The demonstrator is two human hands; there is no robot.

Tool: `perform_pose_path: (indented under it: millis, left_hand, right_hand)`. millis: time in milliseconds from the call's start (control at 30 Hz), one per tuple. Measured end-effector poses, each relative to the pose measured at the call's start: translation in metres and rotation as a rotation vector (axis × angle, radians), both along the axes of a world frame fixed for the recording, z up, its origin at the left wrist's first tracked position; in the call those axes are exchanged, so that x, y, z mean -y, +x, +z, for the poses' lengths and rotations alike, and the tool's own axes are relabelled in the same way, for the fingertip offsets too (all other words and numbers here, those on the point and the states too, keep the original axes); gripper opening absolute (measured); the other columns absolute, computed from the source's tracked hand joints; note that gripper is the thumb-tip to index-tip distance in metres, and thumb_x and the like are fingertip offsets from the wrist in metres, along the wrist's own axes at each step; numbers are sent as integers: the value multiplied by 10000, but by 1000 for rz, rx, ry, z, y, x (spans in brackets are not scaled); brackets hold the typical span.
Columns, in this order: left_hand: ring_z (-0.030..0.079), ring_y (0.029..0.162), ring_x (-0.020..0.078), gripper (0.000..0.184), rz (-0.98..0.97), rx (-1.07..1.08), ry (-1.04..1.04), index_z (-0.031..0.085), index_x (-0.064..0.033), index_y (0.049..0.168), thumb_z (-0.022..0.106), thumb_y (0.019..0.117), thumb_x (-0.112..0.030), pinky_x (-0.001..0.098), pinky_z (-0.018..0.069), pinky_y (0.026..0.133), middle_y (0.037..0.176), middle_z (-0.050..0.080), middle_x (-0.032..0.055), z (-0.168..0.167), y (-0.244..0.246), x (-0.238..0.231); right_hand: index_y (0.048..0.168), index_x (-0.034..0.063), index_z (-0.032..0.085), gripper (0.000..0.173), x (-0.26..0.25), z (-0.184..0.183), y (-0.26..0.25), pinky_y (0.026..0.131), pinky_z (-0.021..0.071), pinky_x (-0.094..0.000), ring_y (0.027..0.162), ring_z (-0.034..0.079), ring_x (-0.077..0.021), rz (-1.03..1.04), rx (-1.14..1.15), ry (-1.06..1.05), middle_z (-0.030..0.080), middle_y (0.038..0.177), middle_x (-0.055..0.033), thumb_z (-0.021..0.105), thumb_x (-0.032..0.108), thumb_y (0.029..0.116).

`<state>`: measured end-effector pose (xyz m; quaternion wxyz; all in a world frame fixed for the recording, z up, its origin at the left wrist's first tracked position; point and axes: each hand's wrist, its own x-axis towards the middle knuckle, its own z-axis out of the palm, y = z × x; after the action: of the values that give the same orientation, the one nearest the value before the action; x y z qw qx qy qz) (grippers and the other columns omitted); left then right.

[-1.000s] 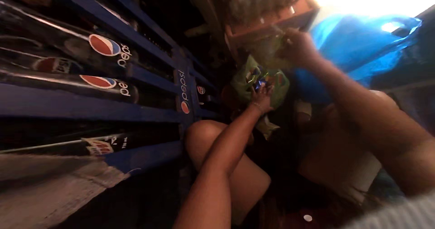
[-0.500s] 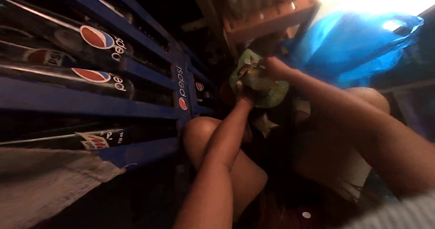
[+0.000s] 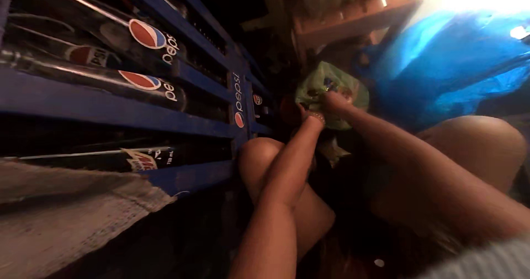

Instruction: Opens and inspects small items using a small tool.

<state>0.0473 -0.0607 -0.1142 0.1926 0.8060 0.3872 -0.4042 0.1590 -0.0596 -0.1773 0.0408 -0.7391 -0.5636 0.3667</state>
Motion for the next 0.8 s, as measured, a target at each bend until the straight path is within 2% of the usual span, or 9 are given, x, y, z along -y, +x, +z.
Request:
perform_pose_path:
  millis: [133,200,233,300,367,433,500,567,800]
  left_hand:
    - [391,1432,484,390,-38,-40,-48,572,0,1410,521,1053,-147,780,49,1163,1473,528,248,15,2,-1]
    - [464,1382,475,402,-92,-74,-78,558,-8,1417,513,1071,-209,765,228,1128,1451,539,259,34,10,-6]
    - [547,1299,462,400,-120,-43,-70,595,7,1355,531,1061,-257,731,371,1049,1375,588,268,42,14,-12]
    - [629,1154,432,401,-110,98,-46,660,21,1189,553,1055,-342,669,474,946,1216,649,262,61,15,-25]
    - [653,1093,439,383,-38,344,-7,677,33,1141,524,1075,-313,655,491,930,1144,668,270,87,10,-34]
    - [651,1123,426,354,114,685,-4,655,19,1255,470,1097,-237,634,489,978,1185,670,266,116,-2,-34]
    - [621,1230,326,405,274,1061,-100,548,-19,1429,424,1115,-243,536,472,1073,1324,634,217,133,-9,-28]
    - [640,1177,189,392,403,1391,-263,513,-17,1453,416,1104,-165,393,527,1026,1334,629,155,146,-8,-11]
    - [656,990,148,270,544,1536,-179,622,9,1258,543,1046,-138,340,578,868,1202,626,121,134,-4,11]
  right_hand:
    - [1277,68,649,325,-1,2,-3,875,493,-713,1128,634,-490,6,18,-49,660,1217,-267,631,232,997]
    - [1257,69,661,342,-4,34,16,893,484,-712,1137,632,-474,47,3,-44,665,1210,-250,656,289,994]
    - [1252,61,669,328,-5,52,29,904,479,-713,1132,634,-473,65,-13,-21,669,1200,-253,641,272,1002]
    - [1194,8,678,304,-2,94,52,912,500,-652,1058,659,-429,95,-89,67,682,1115,-249,624,251,1020]
    - [1152,-36,678,292,12,143,66,873,538,-511,912,674,-302,21,-284,234,692,1010,-198,598,225,1049]
    - [1085,6,679,255,33,183,66,732,523,-312,750,607,-105,-131,-523,423,667,878,-64,562,231,1064]
    - [1148,21,675,262,55,211,59,779,535,-265,815,618,-55,-256,-748,561,678,938,-27,509,211,1079]
    - [1200,38,664,267,70,225,48,813,568,-260,880,662,-60,-337,-883,673,713,1013,-19,480,194,1085]
    - [1166,46,657,191,74,222,28,746,541,-223,783,621,-24,-335,-897,829,664,897,21,544,147,1049]
